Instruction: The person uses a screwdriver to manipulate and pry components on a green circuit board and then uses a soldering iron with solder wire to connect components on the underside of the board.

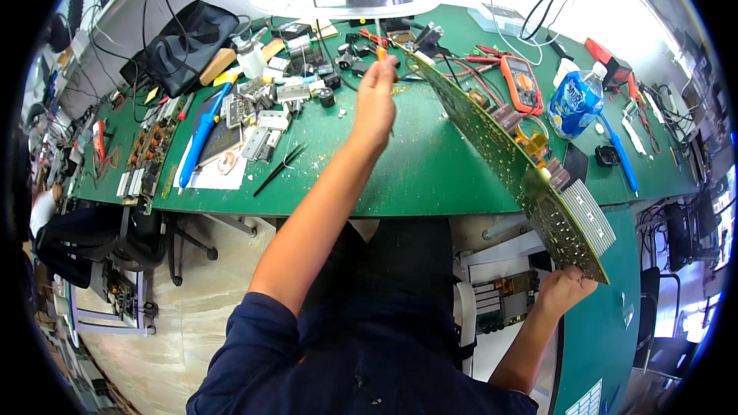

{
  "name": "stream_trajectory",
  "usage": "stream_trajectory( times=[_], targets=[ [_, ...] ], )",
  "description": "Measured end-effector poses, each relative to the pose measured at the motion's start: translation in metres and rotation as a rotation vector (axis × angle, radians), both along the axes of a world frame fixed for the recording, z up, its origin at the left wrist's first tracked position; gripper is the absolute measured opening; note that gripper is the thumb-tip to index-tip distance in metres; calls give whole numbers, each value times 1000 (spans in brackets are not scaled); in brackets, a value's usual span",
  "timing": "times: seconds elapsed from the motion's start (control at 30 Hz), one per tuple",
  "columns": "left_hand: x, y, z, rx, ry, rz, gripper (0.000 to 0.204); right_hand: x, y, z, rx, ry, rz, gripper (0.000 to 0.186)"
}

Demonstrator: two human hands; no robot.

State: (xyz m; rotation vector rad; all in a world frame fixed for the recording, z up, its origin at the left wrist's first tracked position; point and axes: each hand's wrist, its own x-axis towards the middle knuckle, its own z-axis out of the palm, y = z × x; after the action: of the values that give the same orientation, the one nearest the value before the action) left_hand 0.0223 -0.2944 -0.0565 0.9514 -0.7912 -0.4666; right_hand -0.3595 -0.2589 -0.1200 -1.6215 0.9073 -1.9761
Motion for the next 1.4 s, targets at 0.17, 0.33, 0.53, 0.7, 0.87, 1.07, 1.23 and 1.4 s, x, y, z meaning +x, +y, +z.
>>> stream_trajectory(
  times=[0.17, 0.33, 0.53, 0.7, 0.87, 1.07, 1.23, 1.4],
  targets=[
    [-25, -24, -5, -64, 82, -73, 37, -1, -2, 19, 14, -103, 232, 64],
    [-22, -68, -27, -92, 5, 3, 33, -5, -15, 16, -4, -109, 287, 62],
    [-50, -65, 3, -120, -77, 332, 33, -22, -32, 12, 106, -173, 255, 56],
    [-44, -13, 27, -32, -265, 494, 30, 13, -11, 54, 362, -412, 296, 61],
    [-15, 60, 30, 236, -303, 539, 31, 23, -16, 73, 626, -356, 542, 57],
    [24, 135, 22, 529, -483, 701, 34, 76, -28, 75, 810, -245, 723, 49],
    [70, 148, 20, 545, -608, 680, 34, 115, -42, 77, 1041, -252, 978, 47],
    [106, 149, 8, 740, -729, 717, 40, 149, -59, 67, 1169, -238, 992, 45]
  ],
)
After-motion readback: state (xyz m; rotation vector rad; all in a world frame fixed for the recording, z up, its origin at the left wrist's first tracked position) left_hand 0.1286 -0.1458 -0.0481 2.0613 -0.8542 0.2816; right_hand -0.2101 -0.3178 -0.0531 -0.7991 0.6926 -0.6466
